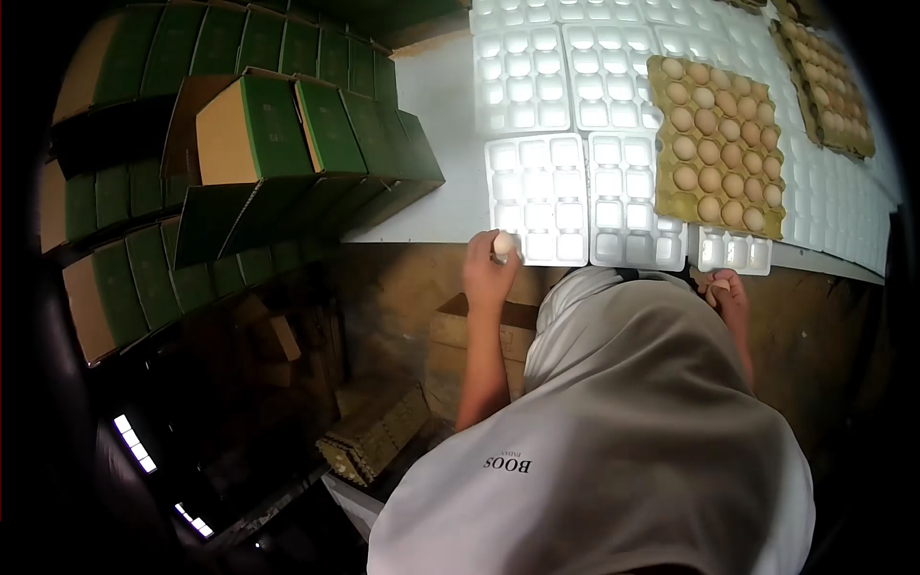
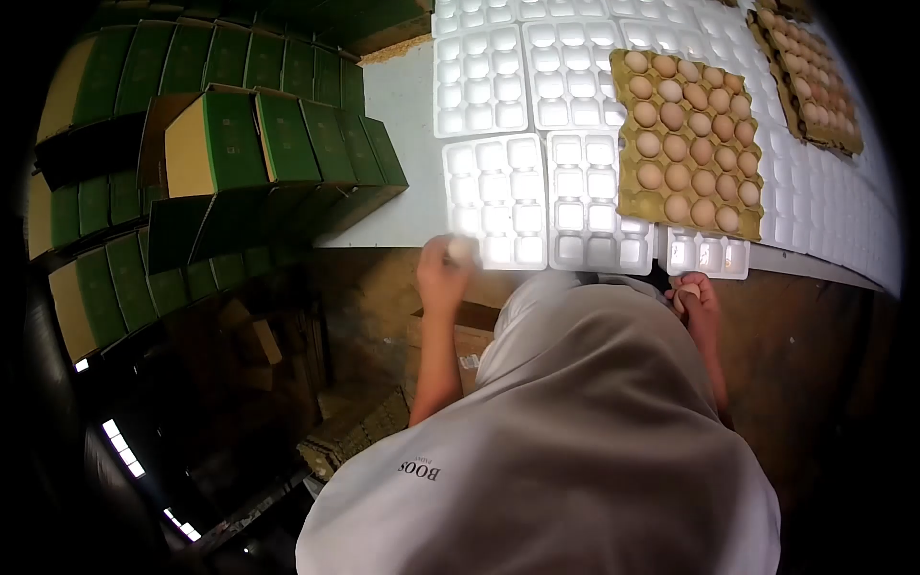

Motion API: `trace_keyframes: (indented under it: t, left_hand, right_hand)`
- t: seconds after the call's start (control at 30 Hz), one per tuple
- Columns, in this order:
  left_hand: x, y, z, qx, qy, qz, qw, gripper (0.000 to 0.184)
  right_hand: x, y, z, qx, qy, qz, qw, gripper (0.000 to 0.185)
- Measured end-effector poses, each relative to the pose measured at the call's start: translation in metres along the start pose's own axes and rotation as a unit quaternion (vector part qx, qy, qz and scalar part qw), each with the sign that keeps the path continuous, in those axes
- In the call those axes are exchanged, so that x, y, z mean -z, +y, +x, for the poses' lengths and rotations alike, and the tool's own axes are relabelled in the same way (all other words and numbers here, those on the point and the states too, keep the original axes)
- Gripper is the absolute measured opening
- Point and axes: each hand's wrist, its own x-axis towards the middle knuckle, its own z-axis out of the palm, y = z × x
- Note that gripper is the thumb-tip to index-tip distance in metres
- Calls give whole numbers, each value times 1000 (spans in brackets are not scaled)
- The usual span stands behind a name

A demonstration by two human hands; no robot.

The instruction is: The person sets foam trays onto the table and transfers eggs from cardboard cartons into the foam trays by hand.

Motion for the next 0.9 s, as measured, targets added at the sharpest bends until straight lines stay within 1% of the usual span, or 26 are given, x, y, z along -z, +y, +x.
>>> trace_keyframes:
  t: [0.03,0.07,0.1,0.13,0.17,0.2,0.23,0.27,0.3,0.33,0.37,0.4,0.43,0.47,0.53,0.57,0.67,0.7,0.73,0.8,0.83,0.87,0.9]
  left_hand:
    - [0,1,0,-7,-9,-11,1000,38]
    - [0,3,0,-20,-22,-13,999,36]
    - [1,4,1,-34,-32,-15,999,35]
    - [1,6,1,-47,-42,-15,998,34]
    - [1,5,2,-35,-51,-5,998,31]
    - [3,1,3,-54,-71,23,996,31]
    - [7,-5,7,-72,-90,50,992,31]
    - [10,-10,13,-91,-109,77,987,31]
    - [12,-13,17,-74,-129,68,987,32]
    - [12,-15,18,-68,-133,50,988,32]
    - [12,-16,19,-61,-137,32,988,31]
    - [15,-14,21,-54,-141,16,988,30]
    - [19,-13,22,-44,-167,26,985,31]
    - [20,-16,18,-60,-139,46,987,31]
    - [16,-18,17,-100,-78,86,988,30]
    - [15,-19,13,-57,-81,99,990,33]
    - [-7,-27,-1,7,-7,54,998,35]
    - [-14,-30,-5,21,-15,53,998,36]
    - [-20,-34,-7,32,-22,55,998,36]
    - [-37,-42,-7,34,-10,71,997,36]
    - [-47,-47,-6,9,20,79,997,34]
    - [-57,-52,-1,15,27,55,998,33]
    - [-65,-56,2,21,32,35,999,33]
  right_hand:
    - [-15,-10,8,17,-48,-87,995,20]
    - [-56,-35,4,20,-64,-159,985,27]
    - [-69,-33,17,79,-117,-213,967,30]
    - [-102,-52,14,74,-136,-276,949,33]
    - [-121,-58,25,176,-183,-388,886,36]
    - [-143,-68,31,271,-206,-455,823,35]
    - [-164,-78,36,360,-227,-513,745,36]
    - [-178,-77,46,375,-242,-558,700,38]
    - [-192,-78,52,338,-287,-571,690,39]
    - [-209,-74,55,339,-317,-568,680,39]
    - [-218,-64,61,341,-356,-535,686,39]
    - [-231,-58,57,332,-374,-512,698,36]
    - [-239,-45,64,341,-396,-537,662,36]
    - [-245,-35,68,349,-416,-561,625,36]
    - [-241,-24,69,365,-385,-602,597,34]
    - [-237,-25,69,375,-365,-623,582,33]
    - [-204,-45,58,408,-248,-585,656,28]
    - [-194,-62,47,404,-196,-590,671,23]
    - [-177,-74,43,425,-147,-591,669,22]
    - [-143,-97,34,484,-20,-576,659,27]
    - [-124,-103,30,477,54,-588,651,32]
    - [-104,-108,28,466,127,-594,643,37]
    - [-86,-111,31,453,160,-619,621,49]
